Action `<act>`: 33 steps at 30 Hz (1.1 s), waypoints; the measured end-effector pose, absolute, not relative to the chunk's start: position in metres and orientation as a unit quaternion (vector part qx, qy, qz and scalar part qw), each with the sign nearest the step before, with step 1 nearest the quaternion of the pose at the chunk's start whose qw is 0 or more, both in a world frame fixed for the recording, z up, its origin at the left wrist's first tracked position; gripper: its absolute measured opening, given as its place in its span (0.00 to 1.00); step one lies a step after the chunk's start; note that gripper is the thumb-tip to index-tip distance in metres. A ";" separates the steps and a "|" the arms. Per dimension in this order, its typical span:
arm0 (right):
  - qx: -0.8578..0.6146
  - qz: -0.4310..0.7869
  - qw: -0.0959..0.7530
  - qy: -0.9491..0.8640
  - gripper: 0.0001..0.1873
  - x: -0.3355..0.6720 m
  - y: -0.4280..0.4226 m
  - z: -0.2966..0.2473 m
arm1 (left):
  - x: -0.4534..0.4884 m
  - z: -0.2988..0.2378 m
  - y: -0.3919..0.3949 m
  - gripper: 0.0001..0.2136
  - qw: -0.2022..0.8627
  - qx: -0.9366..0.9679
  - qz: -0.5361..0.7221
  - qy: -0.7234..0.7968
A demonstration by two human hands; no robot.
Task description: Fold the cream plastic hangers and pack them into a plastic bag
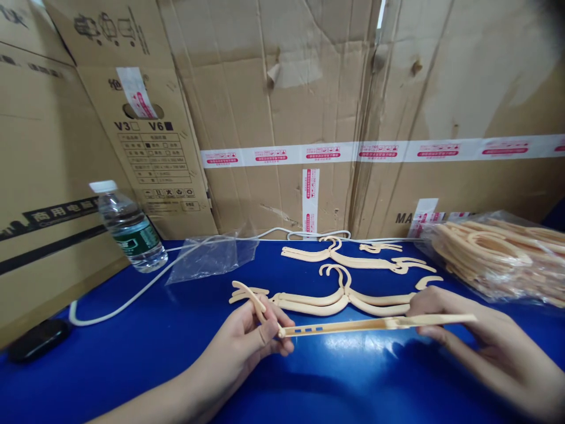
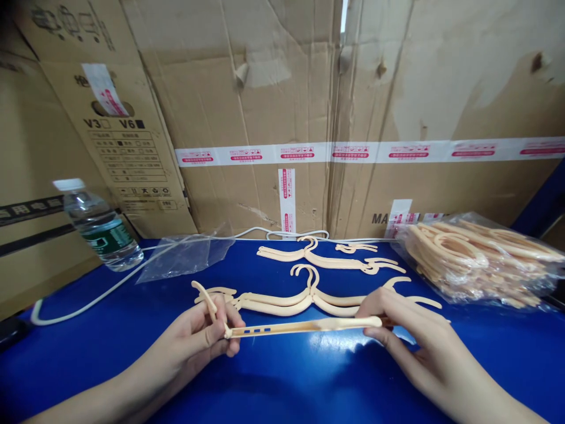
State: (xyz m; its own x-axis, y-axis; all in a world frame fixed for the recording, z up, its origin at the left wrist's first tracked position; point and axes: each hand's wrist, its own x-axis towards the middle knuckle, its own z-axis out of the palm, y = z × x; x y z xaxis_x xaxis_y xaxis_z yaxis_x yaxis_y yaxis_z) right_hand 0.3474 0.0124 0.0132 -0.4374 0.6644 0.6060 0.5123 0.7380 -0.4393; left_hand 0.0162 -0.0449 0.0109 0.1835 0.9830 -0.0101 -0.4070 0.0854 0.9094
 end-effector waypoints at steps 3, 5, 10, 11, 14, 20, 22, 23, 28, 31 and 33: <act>-0.316 0.102 0.373 -0.866 0.06 0.349 0.010 0.010 | 0.015 0.011 -0.045 0.17 0.638 0.416 0.538 0.360; -0.309 0.091 0.376 -0.869 0.08 0.350 0.009 0.006 | 0.015 0.009 -0.045 0.18 0.633 0.422 0.540 0.360; -0.325 0.101 0.359 -0.869 0.05 0.349 0.005 0.000 | 0.015 -0.001 -0.042 0.20 0.622 0.413 0.557 0.364; -0.328 0.105 0.355 -0.869 0.05 0.349 0.004 -0.001 | 0.015 -0.002 -0.042 0.21 0.617 0.413 0.558 0.371; -0.328 0.119 0.348 -0.870 0.06 0.349 0.003 -0.003 | 0.015 0.000 -0.042 0.22 0.595 0.421 0.561 0.393; -0.345 0.111 0.350 -0.864 0.06 0.344 -0.003 -0.008 | 0.013 0.005 -0.043 0.22 0.534 0.456 0.565 0.433; -0.356 0.115 0.348 -0.859 0.07 0.341 -0.007 -0.008 | 0.012 0.006 -0.043 0.21 0.513 0.460 0.578 0.436; -0.362 0.126 0.343 -0.857 0.07 0.340 -0.008 -0.007 | 0.012 0.007 -0.043 0.21 0.506 0.457 0.586 0.438; -0.377 0.166 0.341 -0.845 0.06 0.337 -0.011 -0.003 | 0.014 0.008 -0.043 0.19 0.495 0.439 0.610 0.436; -0.396 0.165 0.354 -0.831 0.07 0.341 -0.009 -0.004 | 0.015 0.004 -0.044 0.18 0.498 0.414 0.623 0.439; -0.411 0.155 0.362 -0.823 0.08 0.344 -0.007 -0.005 | 0.015 0.003 -0.045 0.16 0.493 0.397 0.631 0.449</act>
